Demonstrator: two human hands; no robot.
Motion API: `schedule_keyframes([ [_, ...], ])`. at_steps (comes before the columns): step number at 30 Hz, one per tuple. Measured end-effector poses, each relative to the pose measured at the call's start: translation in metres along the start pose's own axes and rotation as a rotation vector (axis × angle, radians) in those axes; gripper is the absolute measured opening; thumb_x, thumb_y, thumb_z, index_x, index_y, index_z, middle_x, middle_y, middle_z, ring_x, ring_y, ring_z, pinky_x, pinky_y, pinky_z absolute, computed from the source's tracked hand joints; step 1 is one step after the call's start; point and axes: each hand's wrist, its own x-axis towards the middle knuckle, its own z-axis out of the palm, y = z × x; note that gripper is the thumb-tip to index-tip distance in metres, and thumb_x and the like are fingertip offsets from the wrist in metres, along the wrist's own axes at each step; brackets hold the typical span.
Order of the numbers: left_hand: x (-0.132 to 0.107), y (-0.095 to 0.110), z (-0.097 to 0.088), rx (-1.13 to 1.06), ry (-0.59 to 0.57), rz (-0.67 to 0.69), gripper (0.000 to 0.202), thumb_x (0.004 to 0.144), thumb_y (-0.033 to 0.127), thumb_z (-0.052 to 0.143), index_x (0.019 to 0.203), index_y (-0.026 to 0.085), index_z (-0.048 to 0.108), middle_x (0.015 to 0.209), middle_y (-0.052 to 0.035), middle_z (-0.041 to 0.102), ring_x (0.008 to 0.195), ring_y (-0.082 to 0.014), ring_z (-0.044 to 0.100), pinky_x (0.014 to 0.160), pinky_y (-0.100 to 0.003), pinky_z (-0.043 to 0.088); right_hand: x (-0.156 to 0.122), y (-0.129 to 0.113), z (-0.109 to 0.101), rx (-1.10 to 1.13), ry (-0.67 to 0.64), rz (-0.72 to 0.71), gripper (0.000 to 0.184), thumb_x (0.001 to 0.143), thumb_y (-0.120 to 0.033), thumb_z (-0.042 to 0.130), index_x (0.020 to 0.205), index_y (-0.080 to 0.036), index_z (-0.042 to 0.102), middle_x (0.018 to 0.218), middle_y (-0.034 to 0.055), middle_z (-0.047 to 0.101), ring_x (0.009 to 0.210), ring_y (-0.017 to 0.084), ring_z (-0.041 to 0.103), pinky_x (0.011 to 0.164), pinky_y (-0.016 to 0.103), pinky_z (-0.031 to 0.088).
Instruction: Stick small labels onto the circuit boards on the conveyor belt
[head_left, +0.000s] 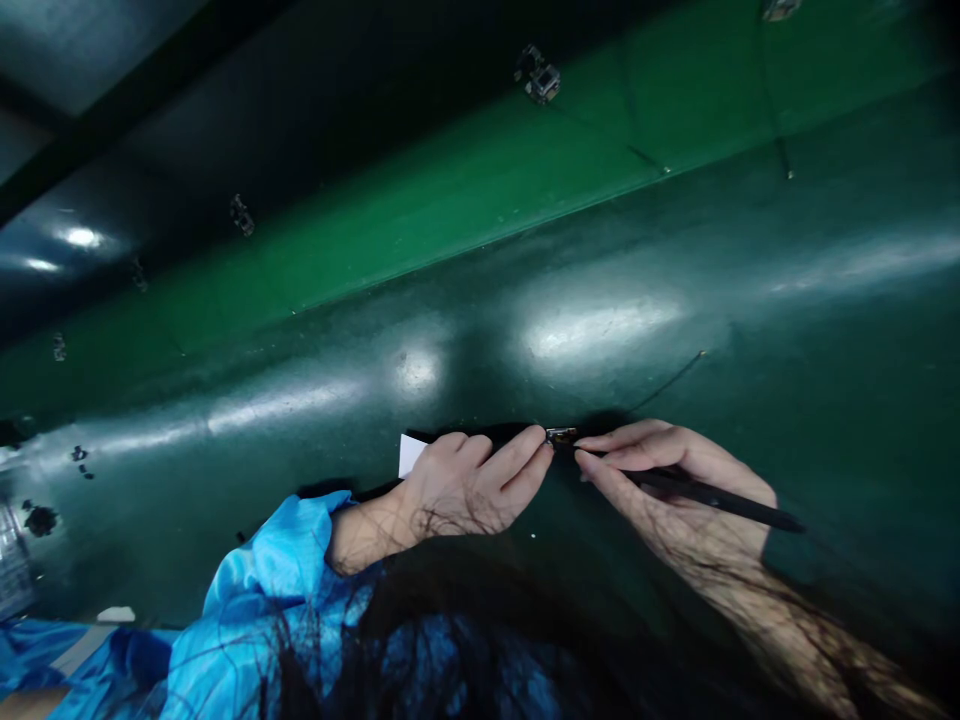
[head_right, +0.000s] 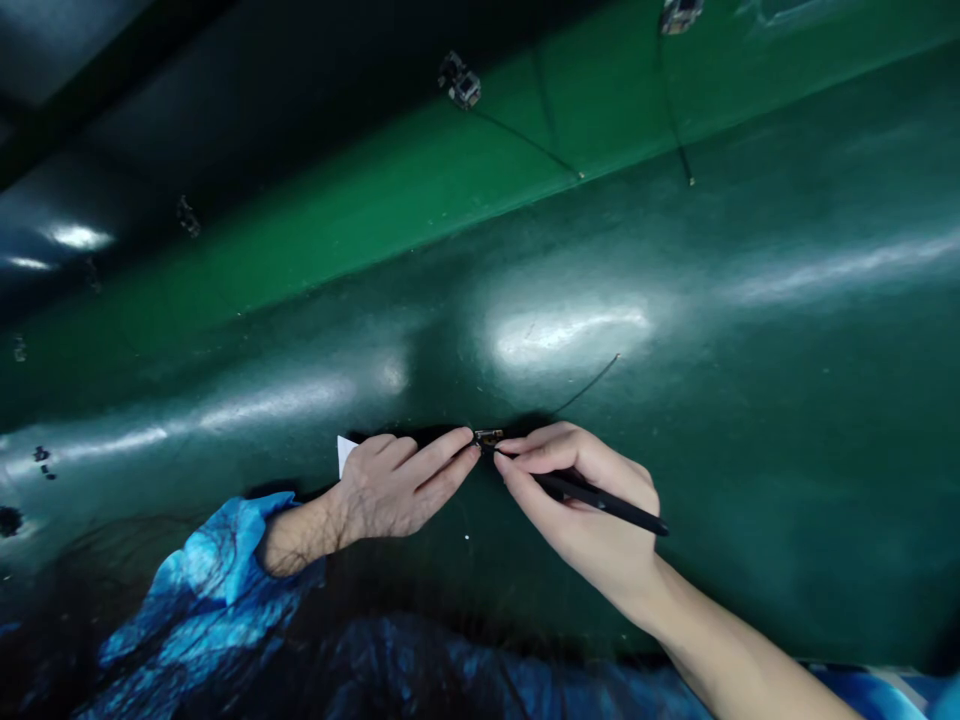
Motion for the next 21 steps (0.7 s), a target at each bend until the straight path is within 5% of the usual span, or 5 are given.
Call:
schedule_keyframes([
  [13, 0.0002, 0.0012, -0.0005, 0.035, -0.036, -0.007, 0.042, 0.102, 0.015, 0.046, 0.110, 0.030, 0.084, 0.122, 0.0091, 0.083, 0.054, -0.0086, 0.055, 0.049, -0.027, 0.043, -0.0057, 0.0034, -0.0056, -0.030, -0.008, 0.007, 0.017, 0.084, -0.017, 0.085, 0.084, -0.027, 0.071, 0.089, -0.0011, 0.081, 0.078, 0.016, 0.081, 0.072, 0.027, 0.067],
  [21, -0.0008, 0.0022, 0.0006, 0.017, -0.050, -0.002, 0.038, 0.099, 0.014, 0.051, 0.112, 0.028, 0.084, 0.122, 0.0049, 0.084, 0.054, -0.0086, 0.057, 0.047, -0.026, 0.046, -0.0019, 0.0020, -0.0015, -0.031, -0.012, -0.010, 0.020, 0.083, -0.013, 0.085, 0.084, -0.027, 0.072, 0.088, -0.0025, 0.080, 0.078, 0.013, 0.079, 0.071, 0.023, 0.066],
])
